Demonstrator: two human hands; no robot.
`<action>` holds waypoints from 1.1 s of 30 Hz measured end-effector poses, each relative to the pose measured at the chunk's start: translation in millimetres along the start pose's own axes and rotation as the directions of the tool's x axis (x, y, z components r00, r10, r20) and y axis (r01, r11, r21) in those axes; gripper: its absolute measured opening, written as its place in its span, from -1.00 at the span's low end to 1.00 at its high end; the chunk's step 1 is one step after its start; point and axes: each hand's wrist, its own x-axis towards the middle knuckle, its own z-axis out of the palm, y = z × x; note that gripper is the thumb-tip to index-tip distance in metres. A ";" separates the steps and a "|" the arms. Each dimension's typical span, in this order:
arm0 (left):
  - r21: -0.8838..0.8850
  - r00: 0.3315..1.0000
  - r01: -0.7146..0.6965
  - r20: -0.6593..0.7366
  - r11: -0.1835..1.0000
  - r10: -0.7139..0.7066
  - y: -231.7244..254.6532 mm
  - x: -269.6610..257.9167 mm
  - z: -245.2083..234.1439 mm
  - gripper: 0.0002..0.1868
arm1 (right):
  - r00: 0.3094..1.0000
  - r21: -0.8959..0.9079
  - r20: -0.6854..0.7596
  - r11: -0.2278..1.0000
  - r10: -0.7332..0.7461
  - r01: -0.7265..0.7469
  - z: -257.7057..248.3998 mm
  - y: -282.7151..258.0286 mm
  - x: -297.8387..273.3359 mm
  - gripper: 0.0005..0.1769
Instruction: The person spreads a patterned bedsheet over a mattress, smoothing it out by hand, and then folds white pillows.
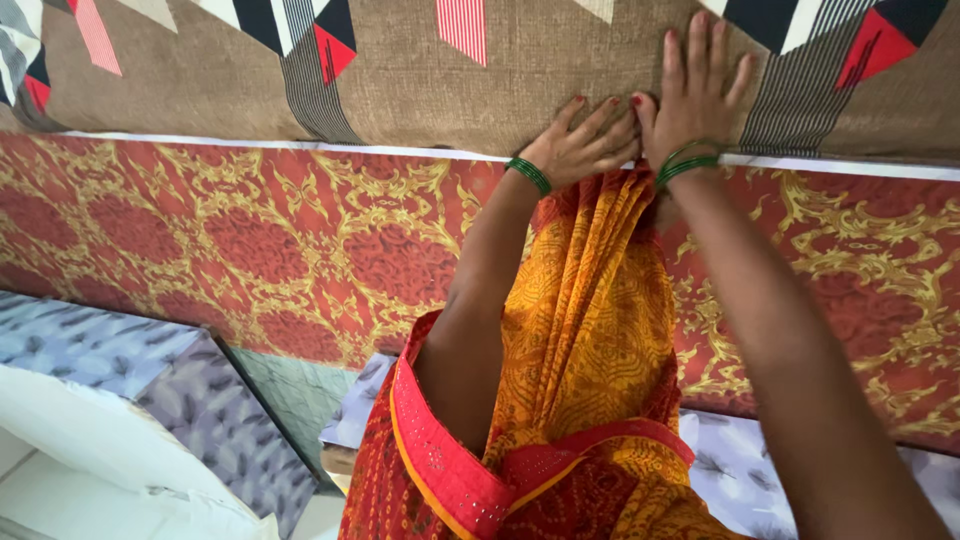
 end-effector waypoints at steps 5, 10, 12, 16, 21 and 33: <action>-0.038 0.995 -0.001 -0.102 0.999 -0.003 1.1 -0.9 5.0 -0.25 | 0.995 -0.051 -0.090 0.998 -0.050 0.046 28.2 14.4 -0.7 -0.21; -0.057 0.998 -0.001 -0.064 0.998 -0.003 2.0 3.3 0.2 -0.30 | 0.982 -0.084 -0.163 0.993 -0.096 0.084 31.1 18.8 -5.0 -0.28; -0.079 0.999 -0.007 -0.033 0.997 0.004 1.8 3.6 -2.5 -0.32 | 0.979 -0.084 -0.176 0.992 -0.105 0.091 29.7 18.3 -3.8 -0.27; -0.094 0.998 -0.018 -0.065 0.995 0.012 0.6 2.0 -5.5 -0.34 | 0.986 -0.047 -0.153 0.997 -0.063 0.056 29.1 15.6 -3.0 -0.27; -0.122 0.988 -0.010 -0.152 0.992 -0.009 -6.4 3.7 -24.1 -0.40 | 0.989 -0.039 -0.140 0.999 -0.039 0.034 26.3 12.6 -0.1 -0.25; -0.185 0.555 0.832 0.266 0.523 -0.789 -105.9 -24.8 -108.0 -0.12 | 0.990 -0.029 -0.139 0.999 -0.035 0.031 20.2 7.6 -1.9 -0.26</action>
